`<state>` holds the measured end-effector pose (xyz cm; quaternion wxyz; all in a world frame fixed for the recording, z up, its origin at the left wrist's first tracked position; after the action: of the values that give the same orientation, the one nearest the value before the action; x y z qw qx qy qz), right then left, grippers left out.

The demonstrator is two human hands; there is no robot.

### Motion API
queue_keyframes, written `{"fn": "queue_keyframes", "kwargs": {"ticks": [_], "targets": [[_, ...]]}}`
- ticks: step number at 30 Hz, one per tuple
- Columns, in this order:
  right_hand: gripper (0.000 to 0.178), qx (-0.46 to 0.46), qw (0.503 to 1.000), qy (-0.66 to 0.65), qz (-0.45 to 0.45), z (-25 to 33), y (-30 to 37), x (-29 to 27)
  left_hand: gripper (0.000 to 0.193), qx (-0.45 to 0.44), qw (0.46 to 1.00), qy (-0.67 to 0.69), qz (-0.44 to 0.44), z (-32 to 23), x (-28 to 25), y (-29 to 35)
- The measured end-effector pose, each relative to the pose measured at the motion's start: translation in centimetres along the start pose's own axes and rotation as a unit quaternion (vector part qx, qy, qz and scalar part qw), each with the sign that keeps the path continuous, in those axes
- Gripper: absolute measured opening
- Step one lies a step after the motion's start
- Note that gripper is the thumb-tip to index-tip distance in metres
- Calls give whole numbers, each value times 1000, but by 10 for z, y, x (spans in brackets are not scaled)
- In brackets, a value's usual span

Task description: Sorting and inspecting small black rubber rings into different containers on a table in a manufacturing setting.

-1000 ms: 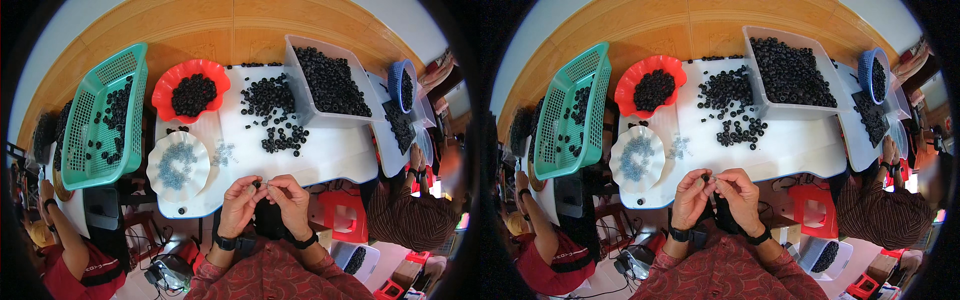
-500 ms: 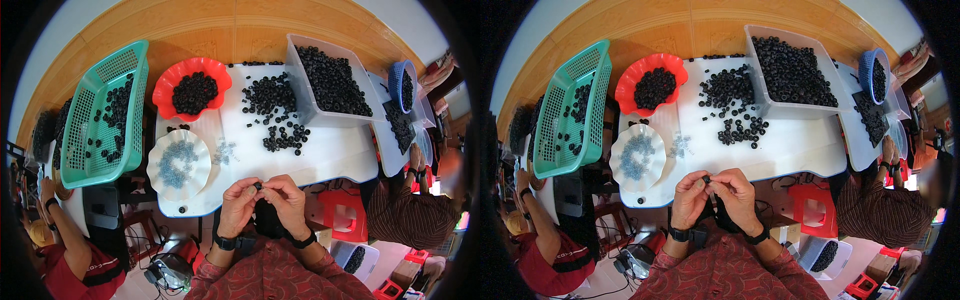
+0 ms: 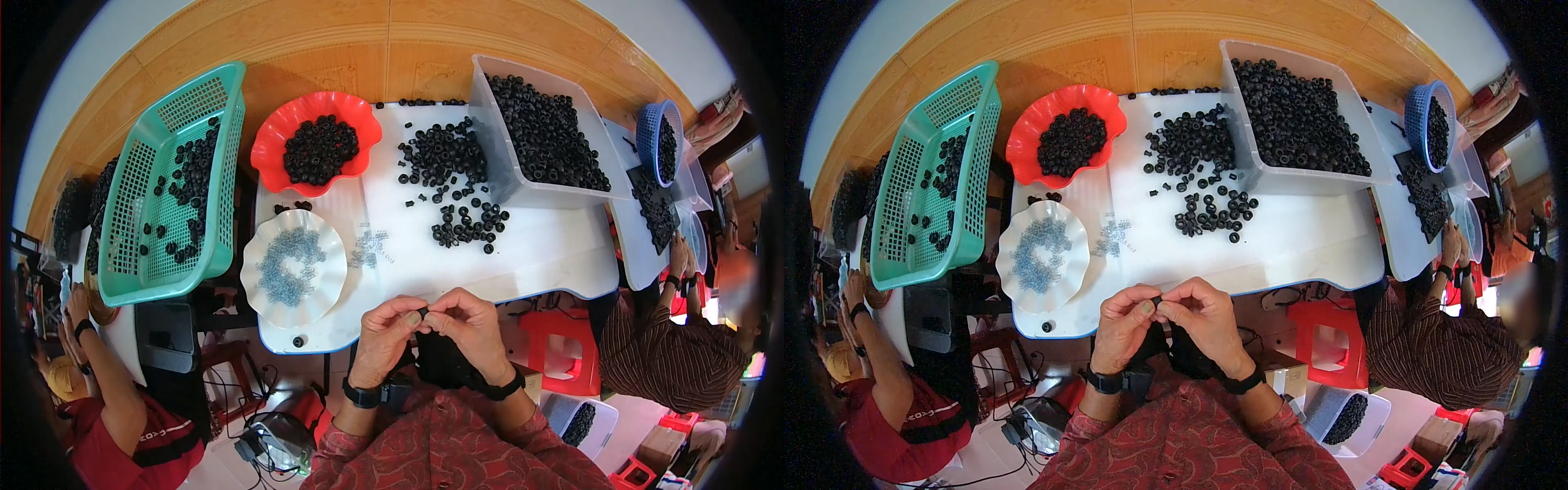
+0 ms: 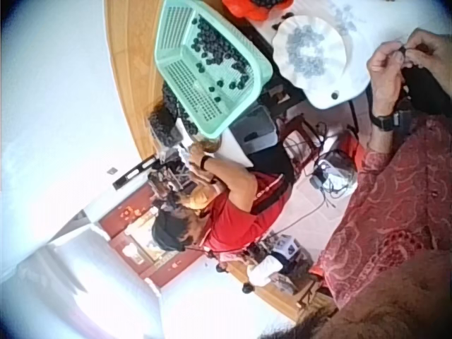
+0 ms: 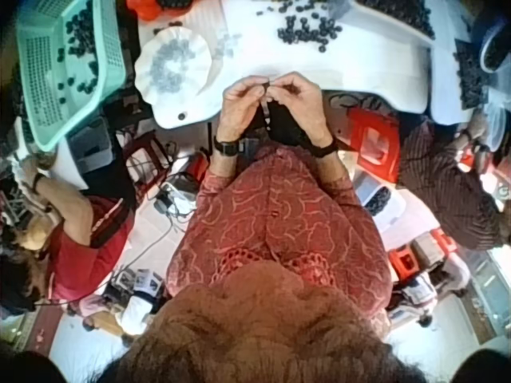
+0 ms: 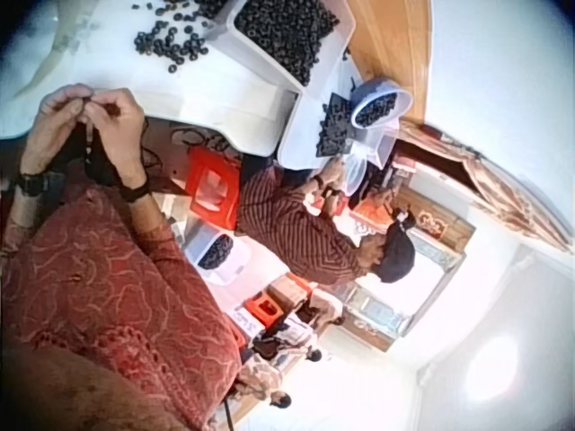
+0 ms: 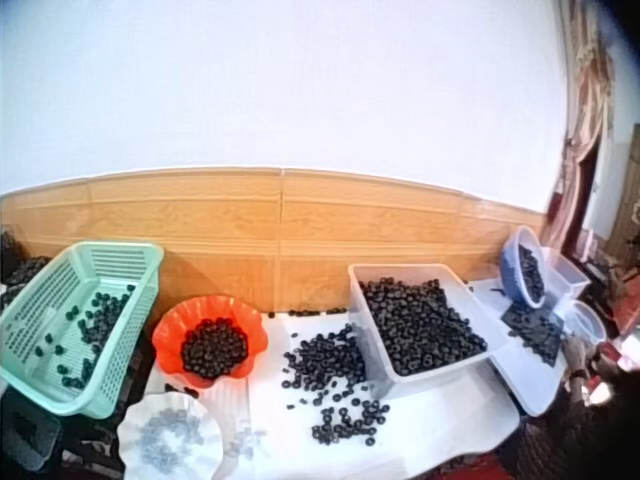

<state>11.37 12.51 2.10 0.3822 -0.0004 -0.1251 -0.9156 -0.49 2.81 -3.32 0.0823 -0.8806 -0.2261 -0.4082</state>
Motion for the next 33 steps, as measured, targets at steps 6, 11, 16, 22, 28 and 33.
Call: {"fn": "queue_keyframes", "kwargs": {"ticks": [6, 11, 16, 22, 28, 33], "targets": [[9, 76, 996, -55, 4, -3, -1, 4, 25, -42, 996, 73, -5, 5, -4, -1], [9, 86, 994, -60, -11, -2, -1, 5, 26, -51, 992, 114, -20, 6, -5, -2], [8, 85, 995, -52, -21, 1, -1, 8, 24, -56, 993, 105, -25, 4, -3, -1], [6, 57, 996, -29, -61, -12, -2, 10, 23, -43, 998, 37, -15, 8, -5, 0], [6, -6, 991, 103, -90, -12, -5, 10, 21, -37, 999, -13, -31, 5, -1, 0], [5, 4, 998, 25, -54, -6, -12, 7, 21, -27, 998, 36, -39, 8, -4, -2]]}}
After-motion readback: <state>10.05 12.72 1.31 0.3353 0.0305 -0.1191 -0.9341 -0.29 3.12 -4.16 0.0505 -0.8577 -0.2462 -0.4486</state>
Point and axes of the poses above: each hand's wrist, its own y-axis away from the middle knuckle, its own x-axis out of the palm, z = x × y, the point moved 2 cm from there along -y, towards the middle knuckle, and after that the axes turned 6 degrees about x, right-handed, at the moved point
